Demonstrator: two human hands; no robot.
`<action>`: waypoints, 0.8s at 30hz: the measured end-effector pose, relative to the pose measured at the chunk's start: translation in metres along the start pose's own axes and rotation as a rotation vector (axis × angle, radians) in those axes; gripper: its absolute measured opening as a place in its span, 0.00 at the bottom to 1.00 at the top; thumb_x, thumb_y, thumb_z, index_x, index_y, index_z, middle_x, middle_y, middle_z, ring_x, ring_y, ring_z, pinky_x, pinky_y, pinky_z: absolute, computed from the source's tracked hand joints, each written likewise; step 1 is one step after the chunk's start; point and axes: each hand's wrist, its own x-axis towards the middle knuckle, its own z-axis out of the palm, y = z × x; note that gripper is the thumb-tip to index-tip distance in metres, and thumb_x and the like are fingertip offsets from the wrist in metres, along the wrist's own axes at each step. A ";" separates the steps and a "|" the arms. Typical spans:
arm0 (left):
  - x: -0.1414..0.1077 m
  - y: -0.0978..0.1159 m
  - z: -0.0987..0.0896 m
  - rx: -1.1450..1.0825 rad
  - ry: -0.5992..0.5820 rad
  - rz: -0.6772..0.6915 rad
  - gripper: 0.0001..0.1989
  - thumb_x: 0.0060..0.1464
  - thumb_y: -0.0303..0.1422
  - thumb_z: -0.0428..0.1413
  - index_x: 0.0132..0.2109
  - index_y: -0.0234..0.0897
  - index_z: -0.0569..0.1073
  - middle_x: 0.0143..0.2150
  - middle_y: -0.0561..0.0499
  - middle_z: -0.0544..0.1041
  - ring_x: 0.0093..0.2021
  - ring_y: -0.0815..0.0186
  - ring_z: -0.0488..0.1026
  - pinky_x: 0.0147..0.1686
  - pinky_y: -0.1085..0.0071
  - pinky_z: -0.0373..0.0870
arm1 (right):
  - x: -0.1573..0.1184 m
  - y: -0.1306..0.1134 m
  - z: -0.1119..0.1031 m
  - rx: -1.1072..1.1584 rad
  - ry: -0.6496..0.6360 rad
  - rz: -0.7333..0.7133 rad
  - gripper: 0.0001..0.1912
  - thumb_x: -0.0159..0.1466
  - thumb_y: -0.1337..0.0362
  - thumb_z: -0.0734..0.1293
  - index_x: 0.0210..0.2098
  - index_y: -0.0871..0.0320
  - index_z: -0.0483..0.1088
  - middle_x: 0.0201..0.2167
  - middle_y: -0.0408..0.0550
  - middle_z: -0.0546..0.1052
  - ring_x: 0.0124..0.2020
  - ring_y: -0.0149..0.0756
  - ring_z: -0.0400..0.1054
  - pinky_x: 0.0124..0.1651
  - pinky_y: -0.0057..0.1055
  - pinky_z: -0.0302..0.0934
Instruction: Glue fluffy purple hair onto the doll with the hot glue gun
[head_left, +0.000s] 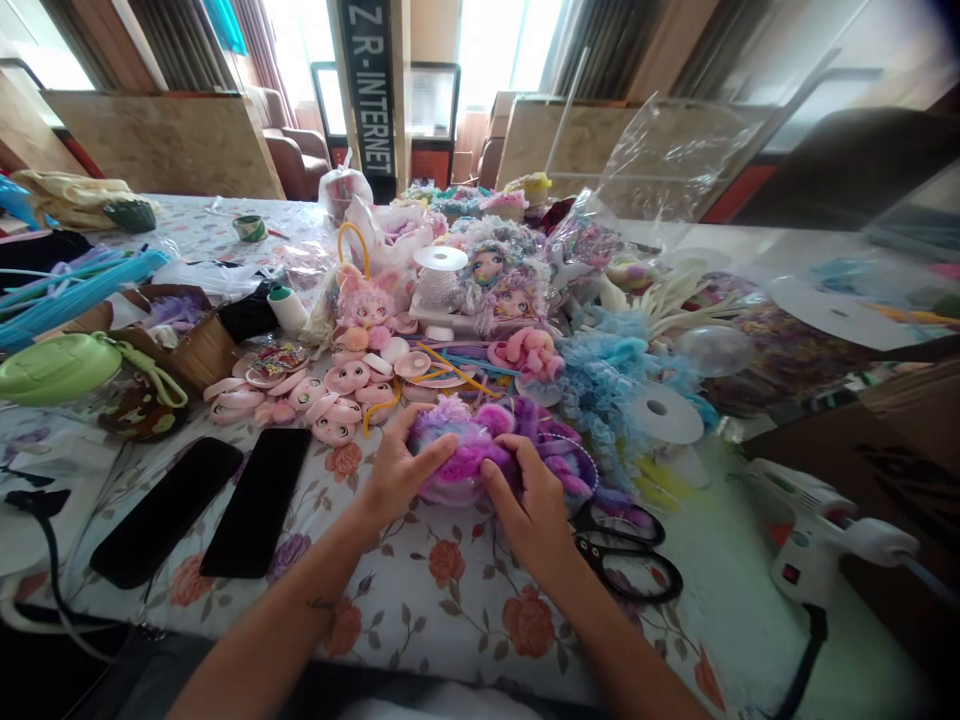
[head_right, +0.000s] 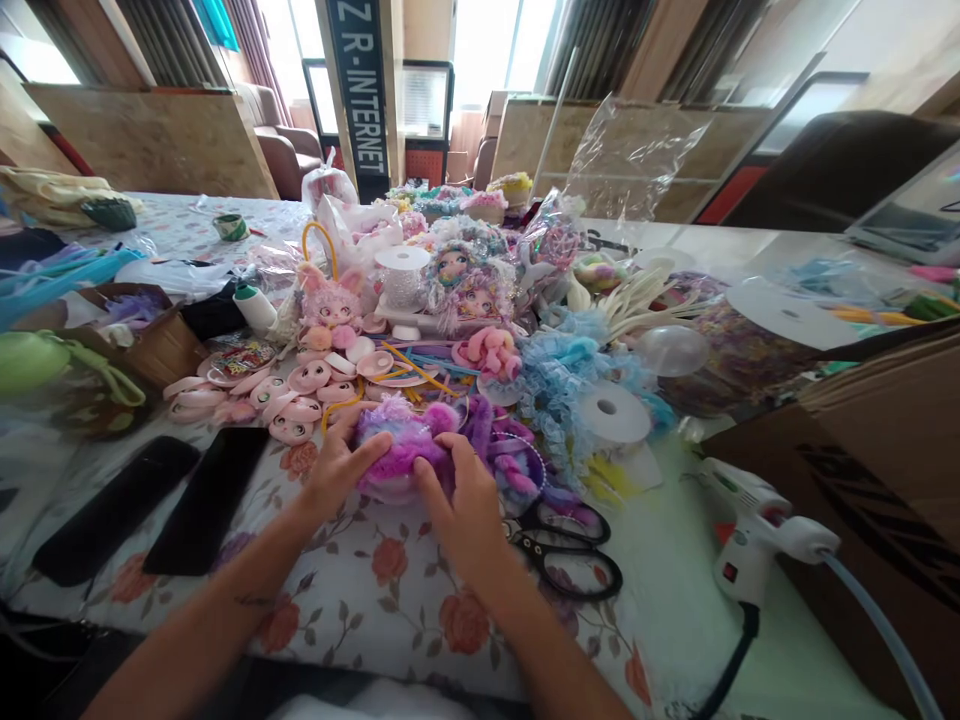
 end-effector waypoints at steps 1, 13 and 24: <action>-0.001 -0.001 0.001 -0.002 0.020 -0.012 0.19 0.52 0.44 0.59 0.47 0.39 0.71 0.42 0.51 0.77 0.44 0.61 0.73 0.48 0.68 0.69 | -0.001 0.001 0.002 0.003 -0.007 0.007 0.18 0.66 0.50 0.60 0.47 0.56 0.66 0.41 0.53 0.78 0.41 0.45 0.72 0.45 0.40 0.65; -0.014 -0.013 0.013 0.070 0.163 0.065 0.19 0.52 0.43 0.61 0.47 0.40 0.70 0.42 0.49 0.75 0.42 0.61 0.72 0.45 0.67 0.69 | -0.011 0.002 0.016 0.167 -0.047 0.151 0.25 0.63 0.50 0.66 0.55 0.54 0.60 0.50 0.52 0.74 0.48 0.46 0.70 0.52 0.41 0.64; -0.016 -0.023 0.017 -0.039 0.206 0.054 0.19 0.54 0.43 0.61 0.49 0.37 0.70 0.44 0.47 0.75 0.44 0.58 0.72 0.48 0.64 0.67 | -0.010 0.007 0.019 0.276 -0.020 0.171 0.19 0.68 0.51 0.57 0.54 0.54 0.62 0.52 0.51 0.72 0.53 0.45 0.67 0.57 0.42 0.60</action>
